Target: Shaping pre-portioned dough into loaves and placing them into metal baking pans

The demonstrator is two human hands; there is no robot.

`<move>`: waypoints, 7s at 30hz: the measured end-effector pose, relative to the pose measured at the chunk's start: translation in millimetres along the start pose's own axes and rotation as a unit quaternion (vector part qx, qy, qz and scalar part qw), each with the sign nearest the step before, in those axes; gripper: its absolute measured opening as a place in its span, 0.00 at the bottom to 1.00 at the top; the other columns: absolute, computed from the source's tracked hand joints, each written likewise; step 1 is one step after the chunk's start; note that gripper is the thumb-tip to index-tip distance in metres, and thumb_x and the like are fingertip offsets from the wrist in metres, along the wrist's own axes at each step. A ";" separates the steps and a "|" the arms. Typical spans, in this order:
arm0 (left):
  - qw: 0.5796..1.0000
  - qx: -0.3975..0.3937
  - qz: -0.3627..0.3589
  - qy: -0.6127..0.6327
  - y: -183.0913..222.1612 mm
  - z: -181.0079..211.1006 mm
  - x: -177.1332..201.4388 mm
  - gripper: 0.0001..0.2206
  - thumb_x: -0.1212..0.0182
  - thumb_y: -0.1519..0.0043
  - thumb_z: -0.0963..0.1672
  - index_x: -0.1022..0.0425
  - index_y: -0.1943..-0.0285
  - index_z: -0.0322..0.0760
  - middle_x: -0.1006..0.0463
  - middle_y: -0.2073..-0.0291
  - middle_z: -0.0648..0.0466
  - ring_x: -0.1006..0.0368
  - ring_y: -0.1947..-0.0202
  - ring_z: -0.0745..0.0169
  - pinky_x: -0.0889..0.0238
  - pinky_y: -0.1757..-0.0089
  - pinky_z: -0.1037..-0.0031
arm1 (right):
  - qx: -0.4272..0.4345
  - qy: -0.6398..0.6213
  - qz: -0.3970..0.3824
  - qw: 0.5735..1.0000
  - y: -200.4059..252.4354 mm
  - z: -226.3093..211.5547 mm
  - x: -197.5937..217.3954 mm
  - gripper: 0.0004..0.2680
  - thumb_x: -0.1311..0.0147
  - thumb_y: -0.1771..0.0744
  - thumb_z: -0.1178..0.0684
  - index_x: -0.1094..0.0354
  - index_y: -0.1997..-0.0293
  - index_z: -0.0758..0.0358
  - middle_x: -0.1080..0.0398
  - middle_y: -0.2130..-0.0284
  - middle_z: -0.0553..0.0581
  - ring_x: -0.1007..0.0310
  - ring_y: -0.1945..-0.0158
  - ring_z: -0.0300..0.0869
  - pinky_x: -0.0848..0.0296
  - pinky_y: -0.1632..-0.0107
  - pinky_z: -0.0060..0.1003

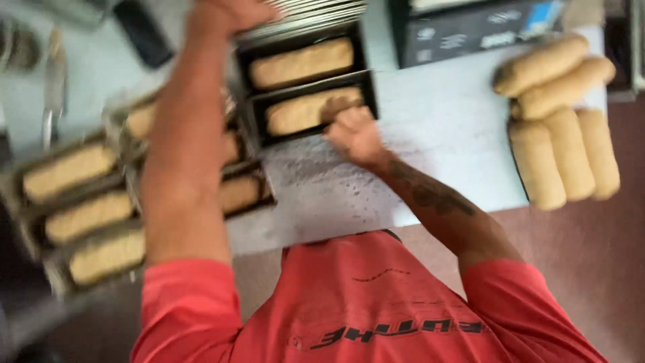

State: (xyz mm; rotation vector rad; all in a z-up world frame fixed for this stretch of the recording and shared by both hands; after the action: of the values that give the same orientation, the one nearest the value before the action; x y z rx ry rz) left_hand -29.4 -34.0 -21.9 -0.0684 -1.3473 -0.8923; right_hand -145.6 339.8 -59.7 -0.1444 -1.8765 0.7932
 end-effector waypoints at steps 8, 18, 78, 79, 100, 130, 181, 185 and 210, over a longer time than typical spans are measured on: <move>0.923 -0.309 0.222 -0.062 83.6 66.3 86.5 0.58 0.10 0.44 0.52 0.44 0.10 0.17 0.38 0.21 0.13 0.44 0.24 0.07 0.55 0.31 0.31 | -0.094 -0.127 0.055 0.986 1.6 22.0 67.2 0.19 0.62 0.21 0.38 0.24 0.48 0.58 0.22 0.48 0.59 0.23 0.46 0.57 0.32 0.43 0.55; 0.954 -0.228 0.161 -0.107 296.7 161.8 -126.1 0.66 0.27 0.52 0.70 0.43 0.09 0.32 0.29 0.30 0.27 0.32 0.32 0.27 0.33 0.40 0.37 | -0.513 0.298 -0.128 0.795 265.5 124.2 270.2 0.26 0.40 0.26 0.40 0.38 0.19 0.62 0.38 0.30 0.64 0.38 0.39 0.64 0.39 0.43 0.62; 0.772 -0.155 0.265 0.556 215.3 394.0 -339.9 0.36 0.61 0.22 0.64 0.17 0.36 0.36 0.14 0.37 0.42 0.17 0.35 0.45 0.22 0.35 0.56 | -0.522 -0.325 0.245 0.750 322.1 95.6 191.3 0.21 0.58 0.23 0.35 0.23 0.31 0.56 0.22 0.33 0.63 0.23 0.28 0.51 0.24 0.28 0.50; 0.772 -0.158 0.261 0.557 206.3 399.1 -335.9 0.36 0.61 0.22 0.64 0.17 0.36 0.36 0.14 0.37 0.42 0.17 0.35 0.45 0.22 0.35 0.56 | -0.524 -0.321 0.248 0.749 315.2 97.7 188.6 0.21 0.58 0.23 0.35 0.23 0.31 0.56 0.22 0.33 0.63 0.23 0.28 0.51 0.24 0.28 0.50; 0.870 -0.425 0.237 -0.076 275.0 405.4 -358.8 0.32 0.43 0.27 0.53 0.30 0.16 0.31 0.32 0.20 0.33 0.29 0.25 0.28 0.39 0.30 0.41 | -0.160 0.086 -0.402 0.898 326.3 20.1 219.4 0.30 0.58 0.25 0.50 0.67 0.07 0.55 0.58 0.12 0.70 0.66 0.09 0.65 0.74 0.16 0.78; 0.878 -0.452 0.109 -0.116 240.5 401.1 -338.7 0.51 0.53 0.28 0.68 0.55 0.06 0.32 0.54 0.08 0.37 0.58 0.10 0.37 0.68 0.19 0.38 | -0.155 0.063 -0.226 0.960 327.4 46.5 213.0 0.33 0.42 0.25 0.36 0.47 0.09 0.65 0.47 0.12 0.68 0.57 0.10 0.60 0.73 0.18 0.80; 0.956 -0.051 0.288 -0.001 356.4 137.5 -292.5 0.37 0.25 0.27 0.48 0.37 0.14 0.22 0.44 0.15 0.27 0.45 0.16 0.23 0.44 0.24 0.43 | -0.518 -0.329 -0.166 0.772 128.0 12.8 18.2 0.12 0.41 0.28 0.51 0.25 0.37 0.58 0.28 0.56 0.53 0.28 0.48 0.44 0.31 0.45 0.47; 0.959 -0.058 0.278 -0.024 338.5 128.6 -307.7 0.37 0.26 0.28 0.47 0.39 0.14 0.22 0.47 0.14 0.26 0.46 0.15 0.25 0.48 0.22 0.43 | -0.442 -0.333 -0.197 0.810 100.9 -15.0 22.2 0.26 0.48 0.26 0.57 0.49 0.15 0.77 0.44 0.21 0.84 0.48 0.17 0.71 0.49 0.16 0.66; 0.969 -0.062 0.184 0.151 392.8 168.9 -323.1 0.34 0.47 0.23 0.58 0.37 0.15 0.37 0.40 0.13 0.40 0.40 0.15 0.37 0.55 0.22 0.38 | -0.485 -0.244 -0.204 0.815 184.5 95.5 114.5 0.15 0.41 0.25 0.65 0.39 0.68 0.54 0.37 0.73 0.44 0.37 0.65 0.30 0.33 0.61 0.31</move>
State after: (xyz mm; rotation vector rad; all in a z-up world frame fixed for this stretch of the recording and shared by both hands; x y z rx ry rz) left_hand 79.6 487.5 -80.4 -0.2610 -0.9519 -0.6391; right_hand -325.2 489.3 -100.4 -0.1676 -2.5260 -0.5434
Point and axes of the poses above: each hand's wrist, its own y-axis away from the middle knuckle, its own x-axis out of the back of the hand, z = x × y, the point moved 5 cm from there along -y, towards the middle knuckle
